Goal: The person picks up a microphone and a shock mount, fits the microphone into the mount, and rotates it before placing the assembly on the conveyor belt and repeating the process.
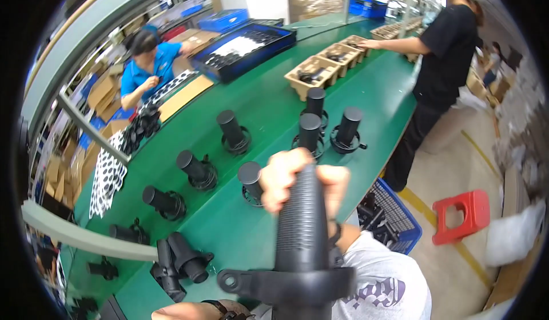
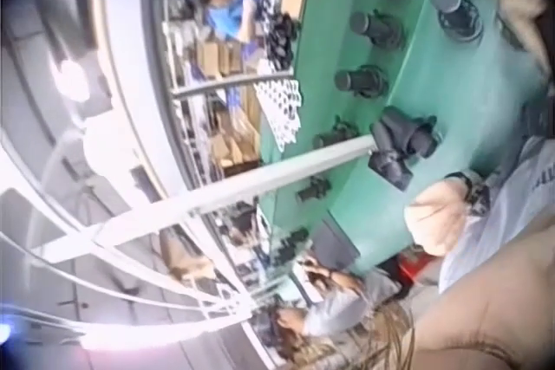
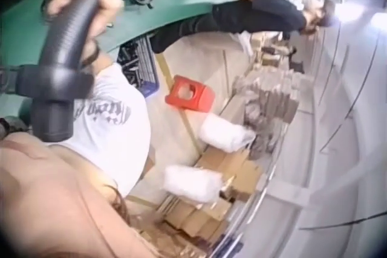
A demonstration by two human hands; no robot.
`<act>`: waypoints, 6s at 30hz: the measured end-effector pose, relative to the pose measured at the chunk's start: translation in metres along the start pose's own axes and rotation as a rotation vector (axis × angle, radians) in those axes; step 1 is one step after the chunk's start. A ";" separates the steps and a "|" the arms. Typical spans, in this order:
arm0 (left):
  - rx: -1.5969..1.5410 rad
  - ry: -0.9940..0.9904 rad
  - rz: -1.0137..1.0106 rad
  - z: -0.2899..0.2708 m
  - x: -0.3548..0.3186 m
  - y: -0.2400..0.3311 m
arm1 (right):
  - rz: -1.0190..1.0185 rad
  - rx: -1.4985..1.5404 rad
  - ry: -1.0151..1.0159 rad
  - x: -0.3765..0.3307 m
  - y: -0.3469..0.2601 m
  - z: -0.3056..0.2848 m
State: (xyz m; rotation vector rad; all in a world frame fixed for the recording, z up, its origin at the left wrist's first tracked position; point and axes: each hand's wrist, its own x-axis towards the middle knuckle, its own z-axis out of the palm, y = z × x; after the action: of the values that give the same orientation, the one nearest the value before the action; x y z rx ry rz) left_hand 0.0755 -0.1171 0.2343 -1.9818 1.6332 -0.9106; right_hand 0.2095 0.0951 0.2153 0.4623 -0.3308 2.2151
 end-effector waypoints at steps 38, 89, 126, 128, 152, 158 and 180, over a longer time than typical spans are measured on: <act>1.311 -0.236 -1.361 -0.011 -0.004 0.045 | -0.122 -2.554 0.025 0.162 -0.195 -0.058; 1.735 0.458 -1.890 0.002 -0.002 0.036 | 0.660 -1.432 -0.815 0.173 0.027 0.046; 1.622 -0.558 -1.824 0.000 -0.009 0.014 | 1.074 -1.186 -0.428 0.138 0.047 0.027; 1.632 -0.569 -1.805 0.003 -0.010 0.010 | 1.128 -1.116 -0.406 0.136 0.050 0.026; 2.069 -0.118 -1.327 0.006 -0.027 0.012 | 0.785 -1.015 -0.449 0.130 0.051 0.002; 1.687 -0.159 -2.129 0.008 -0.010 -0.002 | 0.586 -1.149 -0.367 0.127 0.064 0.006; 1.650 -0.459 -1.869 0.016 -0.011 -0.001 | 0.695 -0.929 -0.271 0.113 0.068 0.007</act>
State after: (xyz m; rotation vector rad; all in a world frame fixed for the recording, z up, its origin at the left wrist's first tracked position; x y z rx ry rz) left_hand 0.0864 -0.1073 0.2216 -1.4160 -1.4449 -1.2403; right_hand 0.0914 0.1269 0.2646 0.1184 -1.7770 2.2939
